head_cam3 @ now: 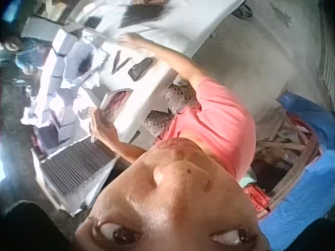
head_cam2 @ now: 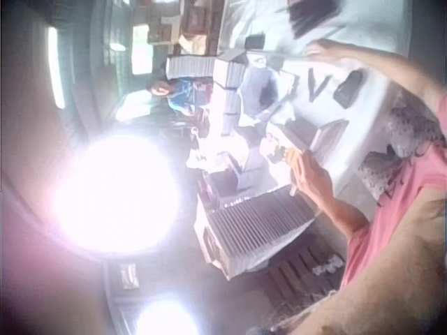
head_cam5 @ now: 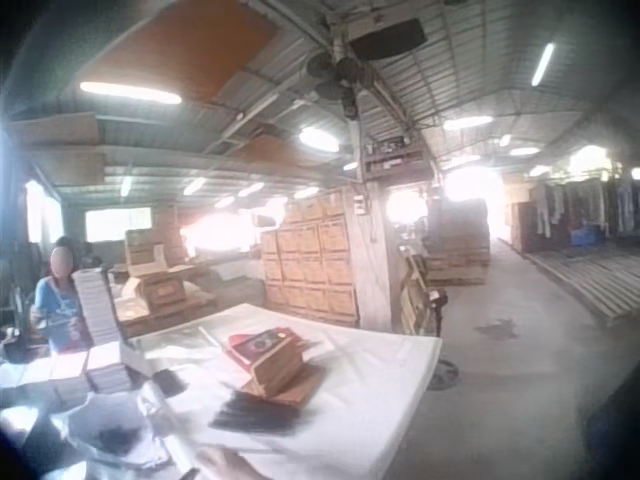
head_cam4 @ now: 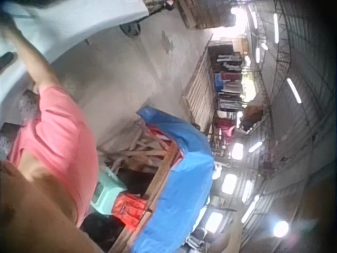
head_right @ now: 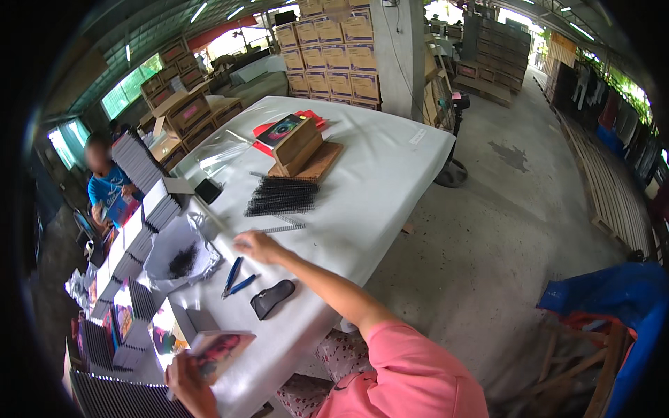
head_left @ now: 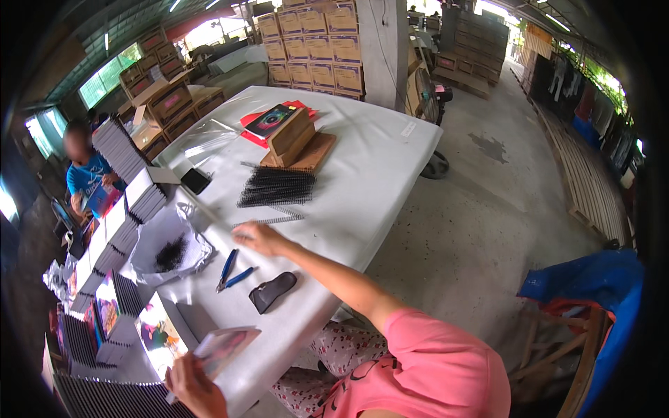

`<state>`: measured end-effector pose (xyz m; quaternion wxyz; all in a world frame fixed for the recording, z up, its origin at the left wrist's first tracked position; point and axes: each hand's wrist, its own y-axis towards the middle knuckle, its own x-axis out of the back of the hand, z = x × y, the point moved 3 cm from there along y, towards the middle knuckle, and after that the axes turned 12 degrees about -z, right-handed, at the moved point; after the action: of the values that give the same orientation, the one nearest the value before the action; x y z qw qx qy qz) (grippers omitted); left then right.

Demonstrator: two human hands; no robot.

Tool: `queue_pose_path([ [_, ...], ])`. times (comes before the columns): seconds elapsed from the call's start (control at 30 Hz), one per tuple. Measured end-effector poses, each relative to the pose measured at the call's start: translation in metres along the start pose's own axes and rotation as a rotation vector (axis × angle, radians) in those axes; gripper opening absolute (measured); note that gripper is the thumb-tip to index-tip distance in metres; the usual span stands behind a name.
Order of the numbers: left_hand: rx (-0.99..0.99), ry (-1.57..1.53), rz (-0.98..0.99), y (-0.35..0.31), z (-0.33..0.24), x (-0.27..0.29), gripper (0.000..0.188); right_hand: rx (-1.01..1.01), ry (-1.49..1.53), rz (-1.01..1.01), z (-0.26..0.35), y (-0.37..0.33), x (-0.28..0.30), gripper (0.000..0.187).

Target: The person assembles notebooks by threading spiral coils into the pre-punched holes of notebook covers and pages, then using a tool to crimp the ends of the coils and placing the finished items on a stack.

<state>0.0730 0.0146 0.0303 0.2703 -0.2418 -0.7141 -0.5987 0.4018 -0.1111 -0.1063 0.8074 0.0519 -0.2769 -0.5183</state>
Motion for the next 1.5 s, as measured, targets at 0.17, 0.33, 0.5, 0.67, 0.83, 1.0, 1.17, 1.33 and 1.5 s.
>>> queue_pose_path([
  [0.17, -0.065, 0.139, 0.1, -0.029, -0.008, -0.053, 0.019, -0.067, -0.714, -0.291, -0.066, 0.009, 0.032, 0.033],
  [0.33, -0.122, 0.189, -0.013, -0.031, -0.015, -0.046, 0.015, -0.026, -0.716, -0.133, -0.07, 0.025, 0.02, 0.026],
  [0.5, -0.061, -0.005, -0.145, -0.035, -0.01, -0.061, 0.017, 0.034, -0.81, 0.021, -0.055, 0.033, 0.022, 0.028],
  [0.67, -0.204, -0.138, -0.203, -0.031, -0.014, -0.06, 0.018, 0.156, -0.898, 0.061, 0.004, 0.023, 0.042, 0.038],
  [0.83, -0.254, -0.132, -0.24, -0.04, -0.009, -0.053, 0.023, 0.11, -0.542, 0.14, 0.131, -0.044, 0.042, 0.036],
  [1.0, -0.222, -0.26, -0.198, -0.048, -0.024, -0.053, 0.021, 0.424, 0.124, 0.245, 0.132, -0.126, 0.025, 0.025],
  [1.17, -0.238, -0.355, -0.246, -0.051, -0.049, -0.041, 0.02, 0.223, 0.34, 0.408, 0.155, -0.179, 0.042, 0.026],
  [1.33, -0.224, -0.456, -0.217, -0.041, -0.072, -0.032, 0.022, 0.301, 0.304, 0.298, 0.169, -0.205, 0.078, 0.022],
  [1.5, -0.238, -0.514, -0.188, -0.035, -0.104, -0.041, 0.024, 0.444, 0.186, 0.059, 0.173, -0.222, 0.106, 0.021],
])
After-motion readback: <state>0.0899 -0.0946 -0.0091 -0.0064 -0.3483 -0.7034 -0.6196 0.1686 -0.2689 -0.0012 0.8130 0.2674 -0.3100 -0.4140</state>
